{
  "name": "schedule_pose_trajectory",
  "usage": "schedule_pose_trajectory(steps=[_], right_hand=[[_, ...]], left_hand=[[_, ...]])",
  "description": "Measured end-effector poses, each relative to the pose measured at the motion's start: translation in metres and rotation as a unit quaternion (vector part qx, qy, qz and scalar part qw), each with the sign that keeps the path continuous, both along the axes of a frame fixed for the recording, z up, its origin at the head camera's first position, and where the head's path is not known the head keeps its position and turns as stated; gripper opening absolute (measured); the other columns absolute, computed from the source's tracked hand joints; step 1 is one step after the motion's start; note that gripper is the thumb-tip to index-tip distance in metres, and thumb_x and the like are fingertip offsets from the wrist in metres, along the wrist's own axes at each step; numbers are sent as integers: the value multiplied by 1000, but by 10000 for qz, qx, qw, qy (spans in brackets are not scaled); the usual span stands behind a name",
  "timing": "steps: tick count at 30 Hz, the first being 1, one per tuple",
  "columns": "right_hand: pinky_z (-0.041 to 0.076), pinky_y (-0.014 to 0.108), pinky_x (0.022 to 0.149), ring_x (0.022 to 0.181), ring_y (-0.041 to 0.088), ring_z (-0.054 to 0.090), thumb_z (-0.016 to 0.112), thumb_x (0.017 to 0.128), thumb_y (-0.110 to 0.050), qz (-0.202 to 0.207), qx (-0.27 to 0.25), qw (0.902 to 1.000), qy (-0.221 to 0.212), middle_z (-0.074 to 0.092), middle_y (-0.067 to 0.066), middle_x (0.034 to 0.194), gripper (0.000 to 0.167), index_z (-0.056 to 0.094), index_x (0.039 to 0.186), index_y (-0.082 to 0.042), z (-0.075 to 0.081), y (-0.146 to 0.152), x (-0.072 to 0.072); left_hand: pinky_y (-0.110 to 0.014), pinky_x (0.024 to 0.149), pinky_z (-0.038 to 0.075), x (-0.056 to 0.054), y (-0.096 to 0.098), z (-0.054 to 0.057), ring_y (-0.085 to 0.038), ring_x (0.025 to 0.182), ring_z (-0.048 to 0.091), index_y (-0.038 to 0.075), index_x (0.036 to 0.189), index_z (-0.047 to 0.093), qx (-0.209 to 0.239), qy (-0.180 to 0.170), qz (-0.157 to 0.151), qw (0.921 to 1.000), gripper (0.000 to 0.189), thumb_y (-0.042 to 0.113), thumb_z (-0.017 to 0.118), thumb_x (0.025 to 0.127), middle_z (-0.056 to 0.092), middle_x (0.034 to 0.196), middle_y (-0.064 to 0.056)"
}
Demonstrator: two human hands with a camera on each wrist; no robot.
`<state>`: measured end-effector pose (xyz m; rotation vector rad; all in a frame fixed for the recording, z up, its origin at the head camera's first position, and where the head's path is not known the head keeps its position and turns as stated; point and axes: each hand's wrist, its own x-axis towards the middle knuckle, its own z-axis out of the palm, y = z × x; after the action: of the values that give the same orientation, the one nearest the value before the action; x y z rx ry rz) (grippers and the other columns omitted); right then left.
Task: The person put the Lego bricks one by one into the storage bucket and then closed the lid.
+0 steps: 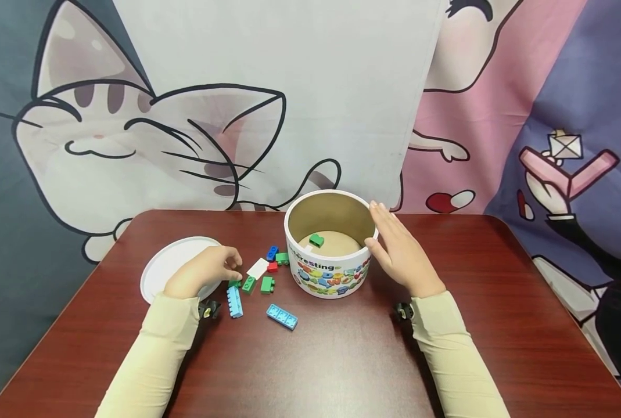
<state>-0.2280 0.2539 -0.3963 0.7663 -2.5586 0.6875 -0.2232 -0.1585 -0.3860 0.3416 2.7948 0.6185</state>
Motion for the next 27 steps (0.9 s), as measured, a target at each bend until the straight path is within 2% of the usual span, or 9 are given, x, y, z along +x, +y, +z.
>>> schedule_pose_trajectory(steps=[6,15,22,27], right_hand=[[17,39,124,152,32,23,50,105,-40,-27,17,9999,-113,31,13,163,66,30,159,-7,1,0,1],[18,39,124,152,31,23,50,105,-40,-8,-6,9999,-116,32,14,163,67,30,159,-6,3,0,1],[15,32,124,153,30,23,53,104,-35,-21,-22,10000,-88,32,13,163,66,30,159,-6,2,0,0],[15,31,124,152,32,24,54,104,-32,39,-80,10000,-39,33,15,162,65,30,159,-5,1,0,-1]], left_hand=[[-40,77,51,1,1,-5,-22,83,57,4,98,69,-107,9,79,9999,19,12,81,85,63,89,-6],[-40,76,51,1,-1,-8,-22,83,58,5,97,68,-146,-71,149,9998,23,12,84,81,65,90,-6],[-39,75,50,-3,1,-11,-21,81,57,3,99,68,-180,34,6,9998,20,12,80,85,63,86,-5],[-40,76,51,-4,1,-13,-22,81,57,3,102,68,-267,51,41,9996,19,15,77,90,64,89,-6]])
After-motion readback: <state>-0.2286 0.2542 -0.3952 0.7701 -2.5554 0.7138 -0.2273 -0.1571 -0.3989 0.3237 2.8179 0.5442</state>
